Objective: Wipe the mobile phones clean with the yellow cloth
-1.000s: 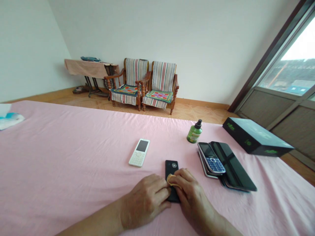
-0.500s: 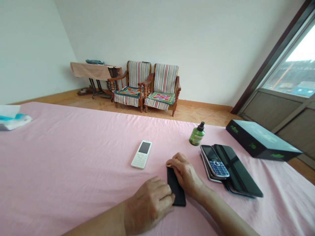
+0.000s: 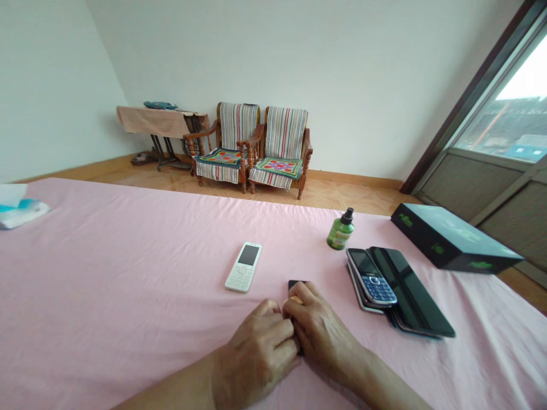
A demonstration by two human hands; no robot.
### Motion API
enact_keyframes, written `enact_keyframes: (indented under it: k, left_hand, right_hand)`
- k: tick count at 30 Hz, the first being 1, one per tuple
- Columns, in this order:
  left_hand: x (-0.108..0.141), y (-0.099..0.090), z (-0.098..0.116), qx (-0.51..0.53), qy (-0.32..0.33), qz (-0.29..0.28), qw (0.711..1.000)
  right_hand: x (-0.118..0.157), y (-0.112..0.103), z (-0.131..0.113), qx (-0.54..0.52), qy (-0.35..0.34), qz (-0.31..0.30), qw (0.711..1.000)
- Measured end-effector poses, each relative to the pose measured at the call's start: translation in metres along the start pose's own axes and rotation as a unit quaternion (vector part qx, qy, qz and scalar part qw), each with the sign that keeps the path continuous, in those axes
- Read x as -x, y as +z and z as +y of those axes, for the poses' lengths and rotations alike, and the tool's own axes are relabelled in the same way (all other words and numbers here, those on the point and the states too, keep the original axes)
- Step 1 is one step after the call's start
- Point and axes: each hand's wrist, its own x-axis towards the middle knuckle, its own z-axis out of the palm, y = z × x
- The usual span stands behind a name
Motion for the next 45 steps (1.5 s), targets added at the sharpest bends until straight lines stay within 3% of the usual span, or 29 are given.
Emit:
enact_keyframes:
  k: [7, 12, 14, 18, 23, 30, 33, 39, 45]
  left_hand:
    - [0.0, 0.0, 0.002, -0.041, 0.002, 0.042, 0.998]
    - [-0.003, -0.003, -0.001, 0.021, -0.009, 0.009, 1.0]
    - [-0.004, -0.003, -0.003, 0.055, -0.015, -0.001, 0.998]
    - [-0.006, -0.001, -0.003, 0.068, -0.036, -0.025, 0.997]
    - [-0.005, 0.0, -0.003, 0.052, -0.035, -0.025, 0.998]
    - [-0.004, -0.001, -0.005, 0.054, -0.03, -0.027, 0.998]
    - [-0.005, 0.0, -0.005, 0.059, -0.027, -0.029, 0.997]
    - [-0.005, 0.0, -0.005, 0.066, -0.039, -0.024, 0.997]
    - [-0.006, -0.001, -0.004, 0.086, -0.05, -0.041, 0.994]
  right_hand:
    - [0.001, -0.024, -0.002, -0.174, 0.022, -0.05, 0.983]
    - [-0.017, -0.014, 0.023, -0.151, 0.088, 0.132, 0.976]
    - [-0.024, -0.005, 0.031, -0.124, 0.069, 0.151, 0.978]
    - [-0.035, 0.002, 0.031, -0.037, 0.048, 0.096, 0.994]
    - [-0.04, -0.003, 0.031, 0.059, 0.086, 0.033, 0.994]
    - [-0.016, -0.022, 0.047, 0.087, 0.153, 0.035, 0.984]
    - [-0.012, -0.027, 0.045, 0.05, 0.139, 0.072, 0.986]
    - [-0.008, -0.009, 0.044, -0.105, 0.08, 0.135, 0.982]
    - [0.026, 0.0, 0.032, -0.146, 0.056, 0.106, 0.982]
